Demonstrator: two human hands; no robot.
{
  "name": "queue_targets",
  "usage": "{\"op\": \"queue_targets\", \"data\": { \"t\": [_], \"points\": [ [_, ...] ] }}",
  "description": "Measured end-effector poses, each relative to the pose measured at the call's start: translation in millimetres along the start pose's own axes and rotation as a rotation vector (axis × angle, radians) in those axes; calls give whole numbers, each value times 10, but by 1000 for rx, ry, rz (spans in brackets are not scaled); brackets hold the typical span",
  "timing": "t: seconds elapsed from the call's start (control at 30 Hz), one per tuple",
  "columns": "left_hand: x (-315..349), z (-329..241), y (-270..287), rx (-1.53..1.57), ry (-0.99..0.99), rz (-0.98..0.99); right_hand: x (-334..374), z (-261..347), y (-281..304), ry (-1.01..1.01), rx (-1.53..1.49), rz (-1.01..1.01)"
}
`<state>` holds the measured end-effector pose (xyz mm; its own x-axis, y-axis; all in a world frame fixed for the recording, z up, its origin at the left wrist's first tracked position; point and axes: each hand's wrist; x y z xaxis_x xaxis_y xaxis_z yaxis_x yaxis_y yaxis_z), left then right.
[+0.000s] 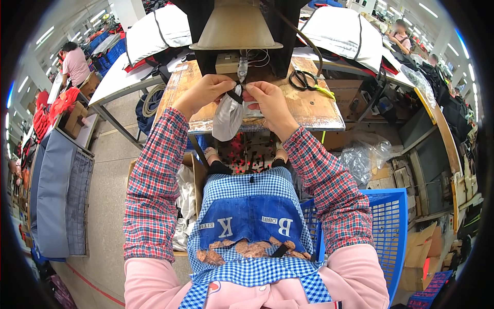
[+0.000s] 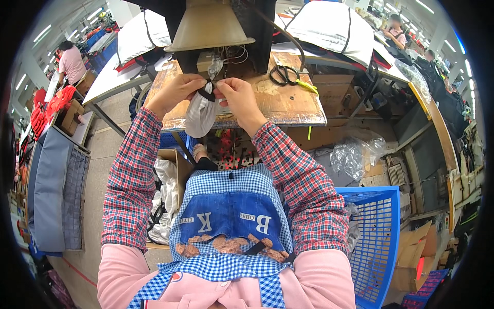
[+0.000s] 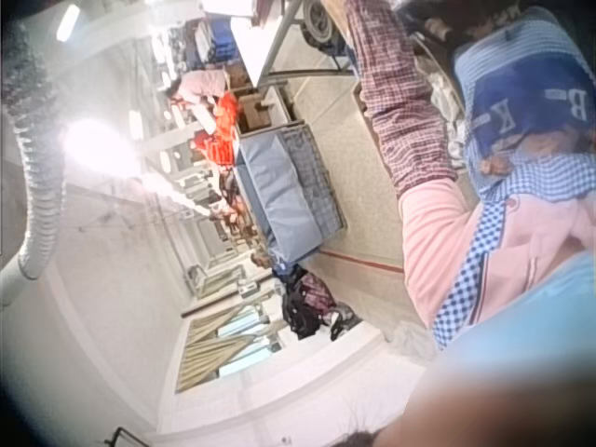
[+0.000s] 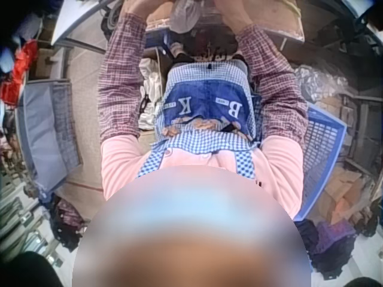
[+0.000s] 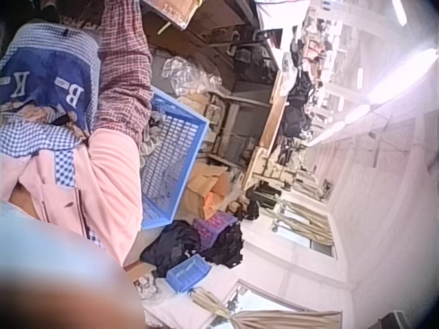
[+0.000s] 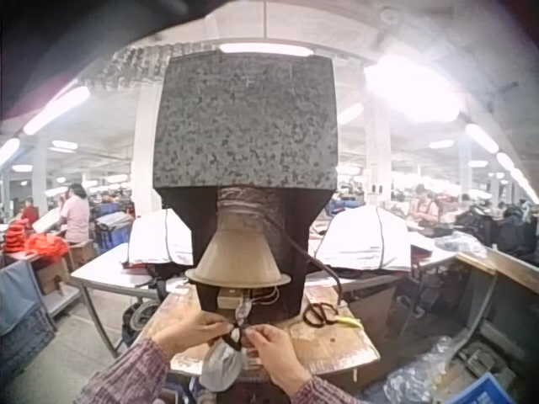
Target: Assembling shoe components using an industrial machine.
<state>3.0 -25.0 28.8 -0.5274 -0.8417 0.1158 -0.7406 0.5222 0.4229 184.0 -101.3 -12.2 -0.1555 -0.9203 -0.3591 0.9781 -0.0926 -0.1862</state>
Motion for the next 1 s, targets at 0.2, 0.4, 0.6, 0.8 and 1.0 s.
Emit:
{"op": "queue_targets", "data": {
  "t": [0.2,0.4,0.6,0.8,1.0],
  "points": [
    [-21,0,6,4,4,8,-4,5,12,4,-10,-6],
    [254,-12,-24,-74,-43,-6,240,20,21,5,-90,-149],
    [923,-394,-784,17,-217,99,1448,-804,103,-141,-558,-448],
    [1933,-697,-1876,45,-757,556,2180,-1152,-60,-564,-463,-547],
    [2276,393,-1684,9,-433,432,1824,-930,59,-636,-285,19]
  ]
}}
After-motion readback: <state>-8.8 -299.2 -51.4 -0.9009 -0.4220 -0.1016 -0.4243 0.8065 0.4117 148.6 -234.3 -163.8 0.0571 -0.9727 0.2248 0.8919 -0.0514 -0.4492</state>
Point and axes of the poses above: each hand's wrist, its own x-axis away from the middle knuckle, its own y-axis out of the back of the hand, z = x × y, and after that the axes turned 13 degrees about y, right-handed
